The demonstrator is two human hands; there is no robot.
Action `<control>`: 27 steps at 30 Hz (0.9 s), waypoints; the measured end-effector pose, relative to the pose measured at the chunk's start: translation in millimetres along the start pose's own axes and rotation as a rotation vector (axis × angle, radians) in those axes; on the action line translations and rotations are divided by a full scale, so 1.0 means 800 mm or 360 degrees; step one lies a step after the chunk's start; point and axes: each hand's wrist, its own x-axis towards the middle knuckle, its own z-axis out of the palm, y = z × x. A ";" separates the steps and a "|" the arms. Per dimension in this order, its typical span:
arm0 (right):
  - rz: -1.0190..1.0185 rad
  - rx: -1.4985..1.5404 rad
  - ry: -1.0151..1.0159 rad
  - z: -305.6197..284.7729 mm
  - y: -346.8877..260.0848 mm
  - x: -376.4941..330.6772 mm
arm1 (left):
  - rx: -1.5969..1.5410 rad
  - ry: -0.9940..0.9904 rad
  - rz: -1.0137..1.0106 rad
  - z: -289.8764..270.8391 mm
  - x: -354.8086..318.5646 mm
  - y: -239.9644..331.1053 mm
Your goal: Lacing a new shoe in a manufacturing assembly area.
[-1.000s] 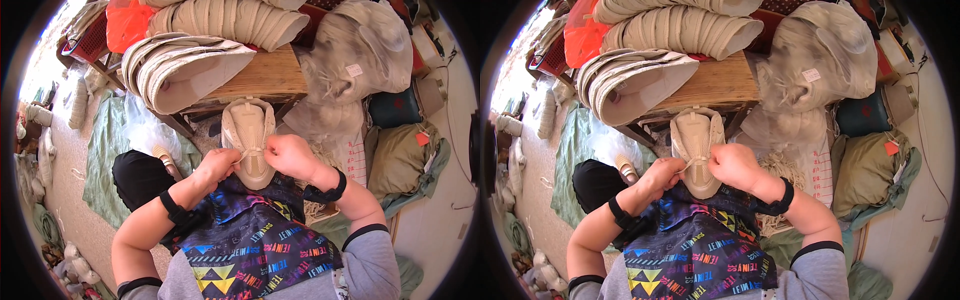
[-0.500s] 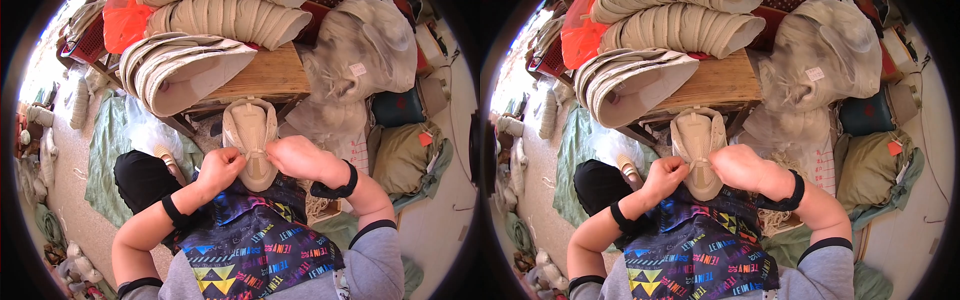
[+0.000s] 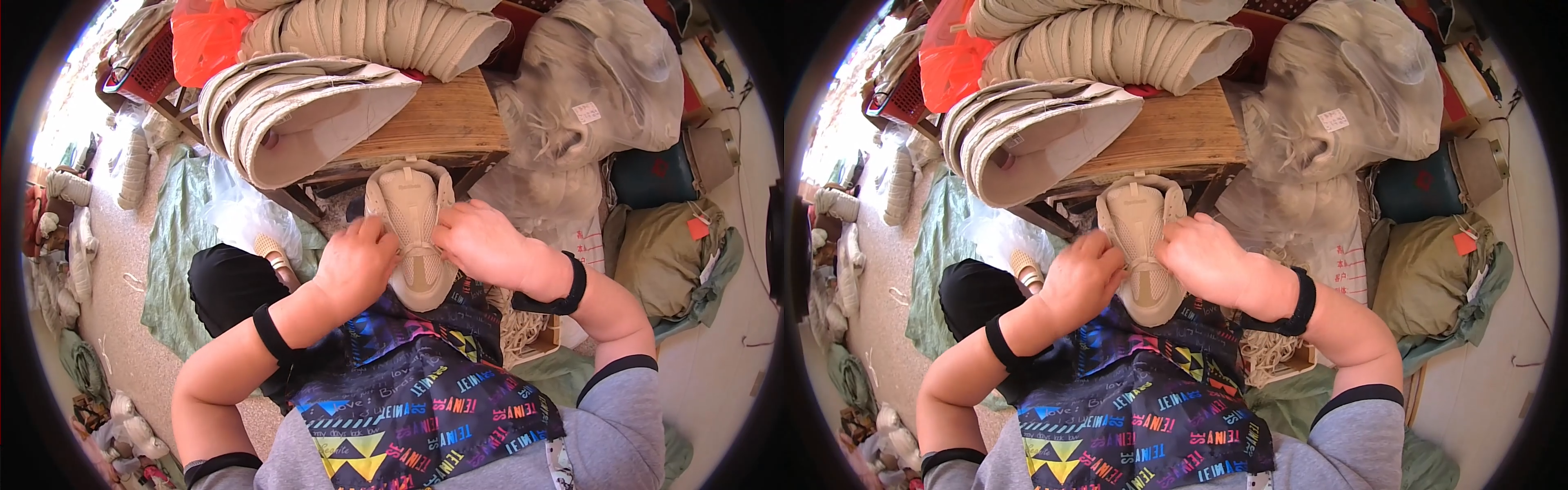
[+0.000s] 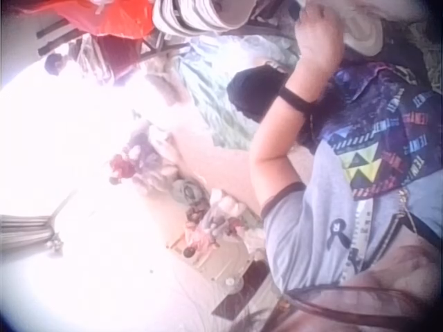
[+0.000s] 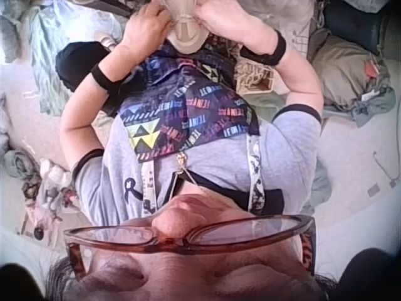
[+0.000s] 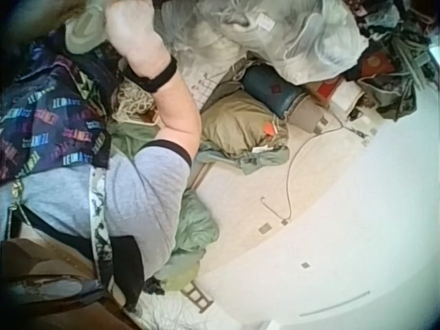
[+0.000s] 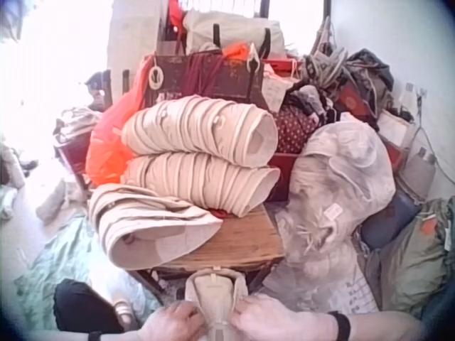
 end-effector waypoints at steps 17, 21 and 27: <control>-0.0149 0.0349 -0.0122 -0.024 0.023 0.016 | 0.0050 -0.0249 0.0221 -0.020 0.037 -0.022; -0.0082 0.0429 -0.0106 -0.023 0.026 0.011 | -0.0062 -0.0326 0.0157 -0.023 0.040 -0.026; -0.0077 0.0495 -0.0015 -0.013 0.024 0.009 | 0.0154 -0.0146 -0.0063 -0.004 0.035 -0.012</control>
